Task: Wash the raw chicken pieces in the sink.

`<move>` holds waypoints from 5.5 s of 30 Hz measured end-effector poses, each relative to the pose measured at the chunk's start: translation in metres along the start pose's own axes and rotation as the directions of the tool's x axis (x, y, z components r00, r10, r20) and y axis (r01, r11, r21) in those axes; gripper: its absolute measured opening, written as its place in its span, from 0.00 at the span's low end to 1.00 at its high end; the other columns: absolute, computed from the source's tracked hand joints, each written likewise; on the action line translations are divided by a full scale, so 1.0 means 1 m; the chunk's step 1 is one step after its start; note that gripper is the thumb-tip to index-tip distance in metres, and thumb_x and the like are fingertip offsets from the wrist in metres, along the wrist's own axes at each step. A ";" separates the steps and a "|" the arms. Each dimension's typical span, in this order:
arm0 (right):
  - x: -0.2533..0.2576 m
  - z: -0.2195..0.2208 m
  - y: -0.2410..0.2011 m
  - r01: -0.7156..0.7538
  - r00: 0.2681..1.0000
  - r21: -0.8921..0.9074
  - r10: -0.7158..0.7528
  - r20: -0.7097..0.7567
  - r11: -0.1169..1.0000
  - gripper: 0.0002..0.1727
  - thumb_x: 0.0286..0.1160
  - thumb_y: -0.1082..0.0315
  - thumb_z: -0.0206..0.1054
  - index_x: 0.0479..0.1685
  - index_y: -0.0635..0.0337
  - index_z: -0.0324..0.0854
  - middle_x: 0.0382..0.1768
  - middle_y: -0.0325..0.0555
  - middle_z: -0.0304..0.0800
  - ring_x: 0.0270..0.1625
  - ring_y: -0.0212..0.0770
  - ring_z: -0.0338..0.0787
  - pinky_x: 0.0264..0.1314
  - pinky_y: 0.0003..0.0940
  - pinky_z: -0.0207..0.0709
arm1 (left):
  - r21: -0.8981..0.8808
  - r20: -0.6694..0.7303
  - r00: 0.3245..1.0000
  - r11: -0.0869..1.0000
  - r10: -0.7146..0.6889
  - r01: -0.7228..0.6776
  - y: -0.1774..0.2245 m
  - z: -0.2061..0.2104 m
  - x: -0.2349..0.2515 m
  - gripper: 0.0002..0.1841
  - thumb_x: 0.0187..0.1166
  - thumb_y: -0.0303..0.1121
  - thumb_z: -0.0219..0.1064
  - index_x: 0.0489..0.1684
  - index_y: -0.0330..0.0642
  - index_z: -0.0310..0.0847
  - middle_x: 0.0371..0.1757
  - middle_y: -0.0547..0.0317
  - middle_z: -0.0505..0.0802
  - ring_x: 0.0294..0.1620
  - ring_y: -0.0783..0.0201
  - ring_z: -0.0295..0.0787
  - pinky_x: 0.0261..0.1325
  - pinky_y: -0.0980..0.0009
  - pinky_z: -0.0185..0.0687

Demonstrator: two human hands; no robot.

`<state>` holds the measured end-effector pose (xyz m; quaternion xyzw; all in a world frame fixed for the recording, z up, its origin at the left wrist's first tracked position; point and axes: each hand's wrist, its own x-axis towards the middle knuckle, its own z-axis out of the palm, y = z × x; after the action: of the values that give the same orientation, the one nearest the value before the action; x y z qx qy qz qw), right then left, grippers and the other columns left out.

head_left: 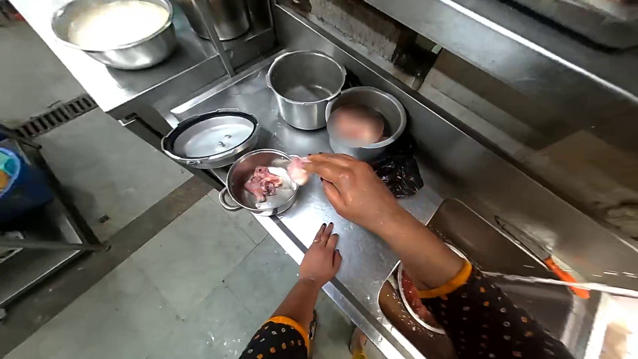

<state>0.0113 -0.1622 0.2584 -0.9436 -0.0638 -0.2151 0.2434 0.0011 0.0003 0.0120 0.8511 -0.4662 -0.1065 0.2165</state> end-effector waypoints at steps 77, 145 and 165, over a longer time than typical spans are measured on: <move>-0.524 -0.028 0.185 -0.419 0.161 0.907 0.979 0.121 -0.044 0.21 0.76 0.66 0.44 0.53 0.57 0.84 0.48 0.44 0.92 0.46 0.37 0.90 0.48 0.37 0.86 | 0.065 -0.052 0.998 0.997 0.044 -0.041 -0.008 0.011 -0.001 0.34 0.76 0.54 0.46 0.69 0.39 0.81 0.87 0.47 0.74 0.90 0.43 0.63 0.85 0.44 0.63; -0.467 -0.010 0.142 -0.964 0.040 -0.246 0.968 0.247 0.103 0.17 0.82 0.61 0.68 0.62 0.60 0.89 0.62 0.61 0.90 0.69 0.60 0.86 0.77 0.63 0.75 | 0.007 -0.026 0.998 0.998 0.066 -0.065 -0.001 0.006 0.002 0.29 0.78 0.48 0.50 0.69 0.38 0.80 0.89 0.47 0.69 0.92 0.44 0.59 0.87 0.44 0.63; -0.536 0.110 0.166 -0.941 -0.337 -0.049 0.913 0.231 -0.335 0.24 0.83 0.66 0.65 0.69 0.78 0.76 0.69 0.75 0.80 0.73 0.69 0.81 0.75 0.64 0.74 | 0.069 -0.062 0.994 0.993 0.095 -0.091 -0.003 0.008 0.002 0.33 0.78 0.53 0.46 0.69 0.36 0.81 0.86 0.39 0.73 0.89 0.38 0.63 0.87 0.44 0.59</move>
<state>-0.3926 -0.2625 -0.1344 -0.5888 0.6923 0.1626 0.3843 0.0009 -0.0020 0.0040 0.8382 -0.5013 -0.0532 0.2080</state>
